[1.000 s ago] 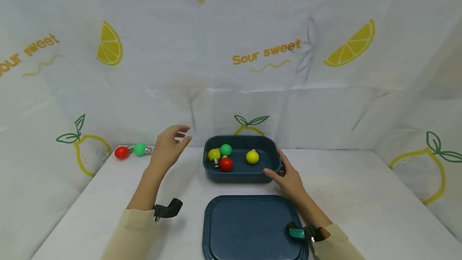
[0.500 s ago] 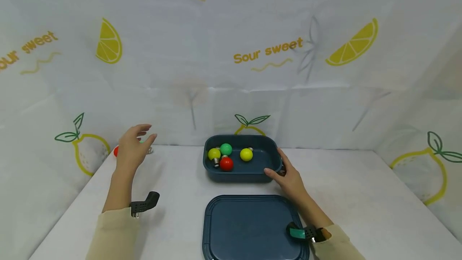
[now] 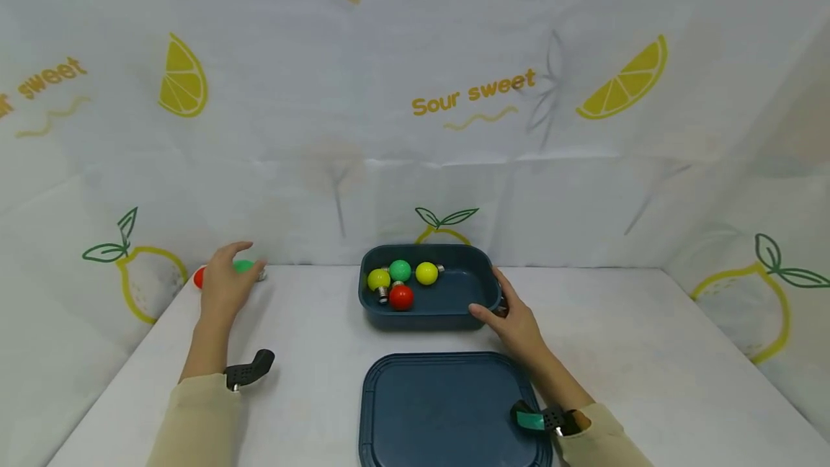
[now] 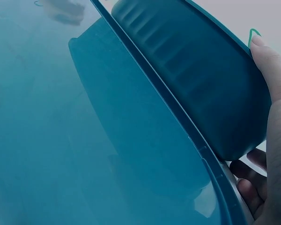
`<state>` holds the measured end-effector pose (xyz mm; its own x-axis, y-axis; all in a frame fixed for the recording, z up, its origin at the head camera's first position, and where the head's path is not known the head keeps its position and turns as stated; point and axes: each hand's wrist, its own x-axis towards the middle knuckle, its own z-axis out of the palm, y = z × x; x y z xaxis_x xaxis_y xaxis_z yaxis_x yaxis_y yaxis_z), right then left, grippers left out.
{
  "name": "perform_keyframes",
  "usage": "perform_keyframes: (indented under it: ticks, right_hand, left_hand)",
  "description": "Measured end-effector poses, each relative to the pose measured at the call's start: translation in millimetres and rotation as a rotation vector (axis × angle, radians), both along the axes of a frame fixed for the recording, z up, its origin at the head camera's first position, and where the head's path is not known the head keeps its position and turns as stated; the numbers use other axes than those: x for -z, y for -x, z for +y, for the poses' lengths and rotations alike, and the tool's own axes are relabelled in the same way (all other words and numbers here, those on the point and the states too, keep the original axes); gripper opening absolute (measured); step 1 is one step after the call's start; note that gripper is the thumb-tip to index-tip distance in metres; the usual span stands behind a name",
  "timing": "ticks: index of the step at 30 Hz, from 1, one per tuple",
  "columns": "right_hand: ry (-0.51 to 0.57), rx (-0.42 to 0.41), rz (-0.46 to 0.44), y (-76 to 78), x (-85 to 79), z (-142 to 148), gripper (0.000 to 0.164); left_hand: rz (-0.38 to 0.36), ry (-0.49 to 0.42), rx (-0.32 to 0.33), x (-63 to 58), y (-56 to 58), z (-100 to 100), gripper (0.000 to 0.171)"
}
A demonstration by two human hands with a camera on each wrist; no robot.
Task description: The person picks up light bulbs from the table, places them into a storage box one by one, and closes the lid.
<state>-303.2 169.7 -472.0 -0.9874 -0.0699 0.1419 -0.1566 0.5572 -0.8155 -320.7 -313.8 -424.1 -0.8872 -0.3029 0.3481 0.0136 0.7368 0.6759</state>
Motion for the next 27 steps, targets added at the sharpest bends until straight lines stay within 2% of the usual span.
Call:
perform_keyframes:
  ticks: [7,10,16,23,27]
  right_hand:
    - [0.0,0.005,0.005,0.9,0.6,-1.4,0.088]
    - [0.003,0.007,0.002,0.7,0.9,-3.1,0.088]
    - [0.016,0.012,0.003,1.3,1.4,-3.7,0.088]
    - [0.019,0.004,0.01,0.7,0.1,-2.1,0.088]
    - [0.02,0.004,0.01,-0.1,-0.2,-1.3,0.088]
  left_hand:
    - [-0.018,0.008,-0.004,26.4,6.2,-10.5,0.057]
    - [-0.03,0.001,-0.012,33.7,6.5,-13.1,0.058]
    - [-0.042,0.01,-0.011,36.7,7.5,-13.7,0.058]
    - [-0.122,0.029,0.009,38.7,10.3,-11.8,0.057]
    - [-0.108,0.042,0.008,39.7,10.4,-10.7,0.052]
